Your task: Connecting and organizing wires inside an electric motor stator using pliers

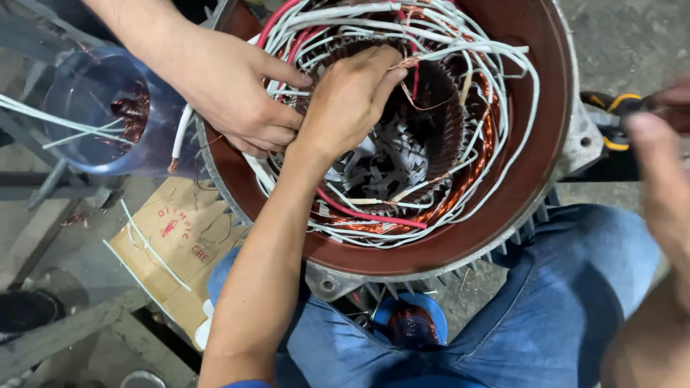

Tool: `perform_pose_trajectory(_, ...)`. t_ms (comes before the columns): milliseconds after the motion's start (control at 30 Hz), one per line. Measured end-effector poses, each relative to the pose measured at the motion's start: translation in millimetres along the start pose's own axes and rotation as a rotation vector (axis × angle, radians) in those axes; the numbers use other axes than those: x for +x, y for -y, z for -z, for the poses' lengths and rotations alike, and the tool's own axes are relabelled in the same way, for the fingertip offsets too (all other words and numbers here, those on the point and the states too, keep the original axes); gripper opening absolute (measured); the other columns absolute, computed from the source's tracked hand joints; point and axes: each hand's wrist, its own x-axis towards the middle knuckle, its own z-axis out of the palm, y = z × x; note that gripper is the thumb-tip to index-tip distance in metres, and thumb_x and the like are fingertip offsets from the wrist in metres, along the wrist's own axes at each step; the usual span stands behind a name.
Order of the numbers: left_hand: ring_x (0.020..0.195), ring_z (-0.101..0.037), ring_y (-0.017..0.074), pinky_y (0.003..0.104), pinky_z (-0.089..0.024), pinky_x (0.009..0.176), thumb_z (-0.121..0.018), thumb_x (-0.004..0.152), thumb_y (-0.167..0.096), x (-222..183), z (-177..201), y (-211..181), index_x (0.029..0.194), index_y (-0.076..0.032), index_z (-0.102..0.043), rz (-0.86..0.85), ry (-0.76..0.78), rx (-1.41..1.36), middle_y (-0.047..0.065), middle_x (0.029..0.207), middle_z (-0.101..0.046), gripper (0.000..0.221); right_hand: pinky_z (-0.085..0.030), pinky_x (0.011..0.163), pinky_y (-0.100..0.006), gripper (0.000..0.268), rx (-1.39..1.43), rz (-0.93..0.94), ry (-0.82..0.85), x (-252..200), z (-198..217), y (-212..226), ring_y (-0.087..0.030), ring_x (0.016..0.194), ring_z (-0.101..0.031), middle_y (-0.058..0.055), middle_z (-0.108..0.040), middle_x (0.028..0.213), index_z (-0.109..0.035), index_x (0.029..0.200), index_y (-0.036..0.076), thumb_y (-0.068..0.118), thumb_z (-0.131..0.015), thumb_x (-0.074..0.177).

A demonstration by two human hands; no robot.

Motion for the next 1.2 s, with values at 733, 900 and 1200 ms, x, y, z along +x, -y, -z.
perform_pose_trajectory(733, 0.096, -0.068, 0.0333, 0.040, -0.049, 0.088, -0.070, 0.104, -0.008, -2, 15, 5, 0.117, -0.005, -0.054, -0.088, 0.071, -0.108, 0.011, 0.109, -0.071, 0.021, -0.053, 0.087, -0.043, 0.014, 0.267, 1.005, 0.253, 109, -126, 162, -0.034, 0.094, -0.071, -0.020, -0.076, 0.109, -0.078, 0.123, -0.010, 0.001, -0.086, 0.121)
perform_pose_trajectory(900, 0.077, -0.064, 0.0483, 0.050, -0.045, 0.069, -0.066, 0.106, -0.012, -12, 23, 3, 0.120, -0.009, -0.052, 0.013, 0.096, 0.113, 0.020, 0.091, -0.073, 0.020, -0.050, 0.083, -0.042, 0.012, 0.311, 0.983, 0.252, 112, -129, 161, -0.033, 0.091, -0.068, -0.020, -0.075, 0.104, -0.079, 0.120, -0.011, -0.006, -0.090, 0.120)
perform_pose_trajectory(1200, 0.071, -0.044, 0.0295, 0.040, -0.034, 0.068, -0.051, 0.115, -0.005, -14, 22, 3, 0.105, -0.004, -0.046, -0.141, 0.044, -0.108, 0.011, 0.082, -0.048, 0.011, -0.056, 0.093, -0.043, 0.016, 0.341, 0.947, 0.261, 111, -129, 162, -0.035, 0.102, -0.075, -0.021, -0.079, 0.114, -0.079, 0.121, -0.011, 0.000, -0.090, 0.119)
